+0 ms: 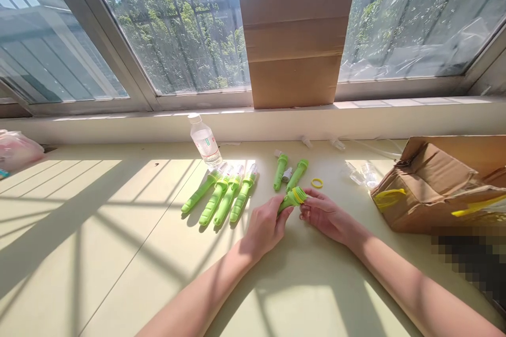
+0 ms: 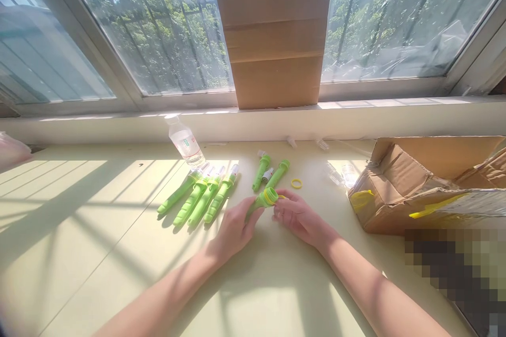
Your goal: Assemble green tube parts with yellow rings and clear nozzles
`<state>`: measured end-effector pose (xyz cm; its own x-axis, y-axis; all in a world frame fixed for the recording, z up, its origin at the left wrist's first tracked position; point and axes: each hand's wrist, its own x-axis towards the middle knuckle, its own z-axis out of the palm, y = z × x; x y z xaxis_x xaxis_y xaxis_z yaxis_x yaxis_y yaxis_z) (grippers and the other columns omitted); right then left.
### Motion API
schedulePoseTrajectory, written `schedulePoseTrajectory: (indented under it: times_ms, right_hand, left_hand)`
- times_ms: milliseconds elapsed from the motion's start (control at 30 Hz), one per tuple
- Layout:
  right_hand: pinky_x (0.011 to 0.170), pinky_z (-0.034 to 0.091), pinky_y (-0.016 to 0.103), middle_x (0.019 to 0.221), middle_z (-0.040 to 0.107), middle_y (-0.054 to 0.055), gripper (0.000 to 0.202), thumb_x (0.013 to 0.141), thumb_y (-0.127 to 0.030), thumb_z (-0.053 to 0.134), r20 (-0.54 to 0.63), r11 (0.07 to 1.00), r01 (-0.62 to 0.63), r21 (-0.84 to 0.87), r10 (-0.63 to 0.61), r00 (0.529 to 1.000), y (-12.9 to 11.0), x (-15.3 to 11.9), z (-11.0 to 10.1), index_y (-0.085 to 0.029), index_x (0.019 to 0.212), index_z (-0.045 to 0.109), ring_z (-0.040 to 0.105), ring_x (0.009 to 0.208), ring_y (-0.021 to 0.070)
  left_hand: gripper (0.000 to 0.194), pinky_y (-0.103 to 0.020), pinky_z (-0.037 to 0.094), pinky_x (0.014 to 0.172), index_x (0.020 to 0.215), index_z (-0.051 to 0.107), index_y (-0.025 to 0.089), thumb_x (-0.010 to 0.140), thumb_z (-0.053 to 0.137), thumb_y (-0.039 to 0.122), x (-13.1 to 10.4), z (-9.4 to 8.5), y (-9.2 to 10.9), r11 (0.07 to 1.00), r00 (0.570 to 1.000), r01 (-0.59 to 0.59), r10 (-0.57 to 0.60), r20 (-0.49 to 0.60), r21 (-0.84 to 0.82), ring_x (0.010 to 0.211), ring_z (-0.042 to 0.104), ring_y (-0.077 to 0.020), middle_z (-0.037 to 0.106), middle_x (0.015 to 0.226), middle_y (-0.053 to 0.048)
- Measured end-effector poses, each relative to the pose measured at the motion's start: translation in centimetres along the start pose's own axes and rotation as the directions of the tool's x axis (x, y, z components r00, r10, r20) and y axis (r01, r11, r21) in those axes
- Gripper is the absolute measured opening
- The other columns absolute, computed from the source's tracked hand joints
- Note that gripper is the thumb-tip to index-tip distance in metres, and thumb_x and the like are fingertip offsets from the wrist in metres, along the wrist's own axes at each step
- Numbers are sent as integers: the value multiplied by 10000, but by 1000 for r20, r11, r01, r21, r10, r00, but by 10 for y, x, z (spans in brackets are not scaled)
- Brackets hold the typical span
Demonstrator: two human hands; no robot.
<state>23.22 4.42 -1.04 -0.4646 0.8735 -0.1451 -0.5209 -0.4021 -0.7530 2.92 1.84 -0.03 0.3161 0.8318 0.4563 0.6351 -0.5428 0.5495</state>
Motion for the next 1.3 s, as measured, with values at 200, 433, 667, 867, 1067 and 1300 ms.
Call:
schedulePoseTrajectory:
  times_ms: [200, 433, 667, 867, 1067, 1300]
  right_hand:
    - [809, 485, 300, 937, 698, 6, 187, 819, -266, 800, 39, 999, 18, -44, -17, 999, -1, -2, 4, -253, 984, 714, 623, 828, 143]
    - [759, 484, 289, 860, 668, 3, 182, 812, -252, 803, 77, 999, 10, -35, -7, 997, -2, -2, 3, -244, 971, 715, 585, 740, 131]
    - [755, 485, 281, 826, 651, -3, 164, 830, -226, 785, 96, 999, 12, -29, -9, 995, -2, -2, 2, -234, 982, 726, 578, 737, 122]
    - [758, 491, 293, 874, 664, 7, 199, 815, -253, 801, 89, 1000, 22, -20, -20, 996, -1, -1, 2, -229, 1003, 738, 572, 737, 124]
    - [744, 483, 286, 847, 648, 5, 178, 822, -240, 786, 106, 999, 32, -18, -30, 994, 0, -1, 3, -219, 993, 742, 555, 715, 118]
    - [746, 483, 282, 858, 640, 12, 191, 840, -233, 764, 97, 999, 35, -38, -31, 995, -1, 0, 4, -213, 1028, 740, 546, 716, 119]
  left_hand:
    - [188, -283, 448, 604, 1012, 594, 217, 1017, 443, 330, 0, -2, 2, 999, 998, 43, -41, 36, -34, 648, 625, -177, 676, 774, -24]
    - [203, -284, 429, 592, 1012, 600, 225, 1017, 428, 332, -1, -3, 1, 998, 998, 3, 1, 65, -57, 629, 616, -180, 663, 752, -21]
    - [240, -283, 438, 596, 1037, 604, 221, 1031, 392, 335, -1, -6, 4, 997, 996, 8, -1, 87, -73, 628, 624, -180, 674, 758, -21]
    - [186, -280, 428, 569, 1064, 576, 215, 1005, 469, 356, -3, -2, 6, 1000, 999, 15, -15, 52, 13, 631, 648, -198, 664, 741, -18]
    - [244, -295, 423, 535, 1132, 535, 226, 950, 599, 375, -7, 8, -2, 999, 998, 32, -31, -53, 25, 599, 643, -205, 680, 731, -15]
    - [202, -311, 455, 606, 1056, 616, 225, 968, 574, 402, -6, 7, -5, 993, 996, 4, 6, -87, 118, 693, 673, -213, 728, 850, -49]
